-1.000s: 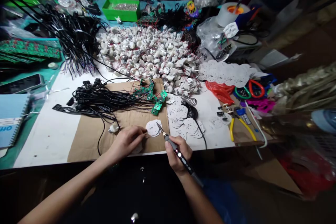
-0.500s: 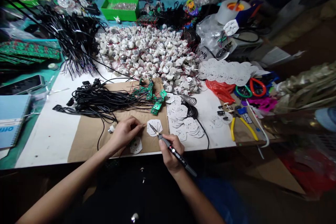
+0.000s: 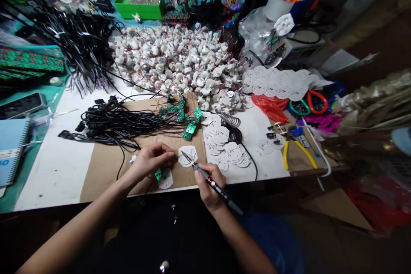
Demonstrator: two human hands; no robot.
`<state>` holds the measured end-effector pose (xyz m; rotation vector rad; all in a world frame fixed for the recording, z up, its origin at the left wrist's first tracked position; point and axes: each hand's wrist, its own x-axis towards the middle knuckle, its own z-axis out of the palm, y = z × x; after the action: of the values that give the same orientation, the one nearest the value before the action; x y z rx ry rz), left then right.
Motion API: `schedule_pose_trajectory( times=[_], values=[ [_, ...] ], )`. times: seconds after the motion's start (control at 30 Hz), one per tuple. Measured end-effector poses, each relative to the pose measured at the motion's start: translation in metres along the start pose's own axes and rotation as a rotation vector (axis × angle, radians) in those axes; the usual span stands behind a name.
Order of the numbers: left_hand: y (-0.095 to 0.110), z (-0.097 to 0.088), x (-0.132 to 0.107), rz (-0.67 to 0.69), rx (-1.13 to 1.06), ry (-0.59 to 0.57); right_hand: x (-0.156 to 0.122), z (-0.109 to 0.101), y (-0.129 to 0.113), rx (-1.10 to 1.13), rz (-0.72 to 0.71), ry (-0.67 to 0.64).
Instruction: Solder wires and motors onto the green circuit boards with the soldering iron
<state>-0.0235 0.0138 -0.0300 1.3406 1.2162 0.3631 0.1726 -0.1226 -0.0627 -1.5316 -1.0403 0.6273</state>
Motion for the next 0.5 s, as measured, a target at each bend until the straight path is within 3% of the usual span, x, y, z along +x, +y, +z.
schedule_pose_trajectory(
  times=[0.13, 0.5],
  values=[
    [0.003, 0.001, 0.004, -0.054, 0.092, 0.049, -0.001, 0.000, 0.001, -0.003, 0.002, -0.001],
    [0.009, 0.006, 0.006, 0.006, 0.360, 0.092, 0.007, 0.001, -0.013, -0.060, -0.056, -0.021]
  ],
)
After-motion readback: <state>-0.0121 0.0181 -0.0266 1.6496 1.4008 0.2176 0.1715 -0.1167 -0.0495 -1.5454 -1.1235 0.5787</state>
